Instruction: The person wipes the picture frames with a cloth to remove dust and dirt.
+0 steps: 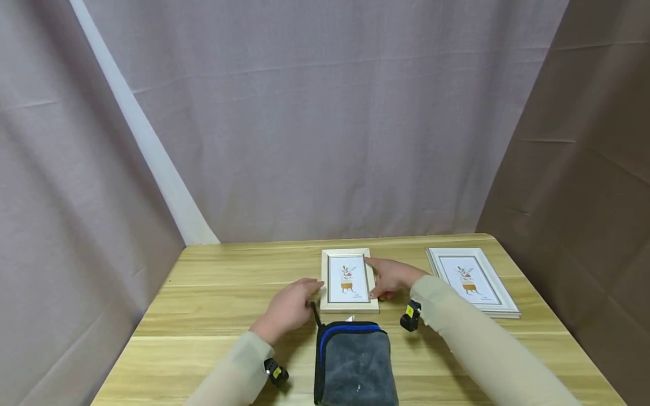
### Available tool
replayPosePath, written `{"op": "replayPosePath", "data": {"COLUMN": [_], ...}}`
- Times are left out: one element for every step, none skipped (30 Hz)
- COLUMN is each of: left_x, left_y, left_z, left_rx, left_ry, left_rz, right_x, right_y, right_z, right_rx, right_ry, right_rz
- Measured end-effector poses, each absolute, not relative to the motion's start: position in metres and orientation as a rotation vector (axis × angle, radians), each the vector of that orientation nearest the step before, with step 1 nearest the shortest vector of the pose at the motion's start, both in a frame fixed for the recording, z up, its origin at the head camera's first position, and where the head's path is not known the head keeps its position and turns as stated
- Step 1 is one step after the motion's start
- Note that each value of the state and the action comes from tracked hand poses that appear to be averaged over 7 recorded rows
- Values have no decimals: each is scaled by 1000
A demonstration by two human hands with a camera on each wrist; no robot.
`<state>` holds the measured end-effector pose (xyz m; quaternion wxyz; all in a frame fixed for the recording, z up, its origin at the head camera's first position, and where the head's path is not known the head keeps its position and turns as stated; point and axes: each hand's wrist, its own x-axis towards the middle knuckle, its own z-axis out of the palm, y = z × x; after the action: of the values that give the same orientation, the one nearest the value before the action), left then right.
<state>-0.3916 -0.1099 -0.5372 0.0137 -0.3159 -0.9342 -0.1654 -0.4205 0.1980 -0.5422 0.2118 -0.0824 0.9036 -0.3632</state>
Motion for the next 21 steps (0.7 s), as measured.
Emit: {"op": "replayPosePath", "data": {"left_x": [-389,-385,-381,-377,-373,-368,-363,-359,-354,-348,-343,-336,-330,-324,-319,-313,-308,-304,-300,-297,-295], "left_y": [-110,-110,-109,-107,-105,-103,-100,-96,-93,-89,-85,-81,-77,-74,-70,-67,-64,-62,-60,-58,-57], "left_z": [-534,-530,-527,-524,-522,-520,-518,-517,-516,-516,-516,-516,-517,-518,-519,-520,-521,-522,-523,-523,-524], "left_rx": [-977,-975,-982,-997,-1020,-1047,-1078,-1122,-1175,-1226,-1280,-1337,-1397,-1458,-1507,-1547,-1580,-1605,-1624,-1639,-1654], "left_ry": [-2886,-2860,-2831,-2805,-2781,-2760,-2752,-2742,-2726,-2720,-2718,-2716,-2713,-2701,-2695,-2695,-2689,-2681,-2675,-2673,-2675], "left_rz": [-515,-510,-513,-509,-503,-497,-503,-510,-514,-509,-504,-492,-477,-439,-397,-354,-309,-261,-220,-177,-148], "right_x": [-421,-421,-421,-421,-420,-421,-421,-422,-422,-423,-424,-425,-425,-425,-425,-425,-425,-425,-426,-425,-425], "right_y": [198,198,198,198,198,198,198,198,198,198,198,198,198,198,198,198,198,198,197,197,197], "right_z": [-543,-543,-542,-542,-541,-542,-542,-542,-543,-544,-545,-546,-546,-546,-546,-546,-545,-545,-545,-545,-544], "right_rx": [-229,-226,-221,-221,-224,-223,-222,-221,-221,-221,-220,-215,-214,-220,-217,-222,-222,-225,-230,-234,-229], "right_ry": [2512,2511,2510,2510,2510,2509,2509,2509,2510,2511,2510,2511,2511,2513,2514,2513,2513,2515,2514,2514,2510], "right_rz": [-1005,-1005,-1008,-1007,-1007,-1011,-1016,-1020,-1021,-1022,-1022,-1022,-1019,-1016,-1010,-1007,-1005,-1003,-1004,-1004,-1007]}}
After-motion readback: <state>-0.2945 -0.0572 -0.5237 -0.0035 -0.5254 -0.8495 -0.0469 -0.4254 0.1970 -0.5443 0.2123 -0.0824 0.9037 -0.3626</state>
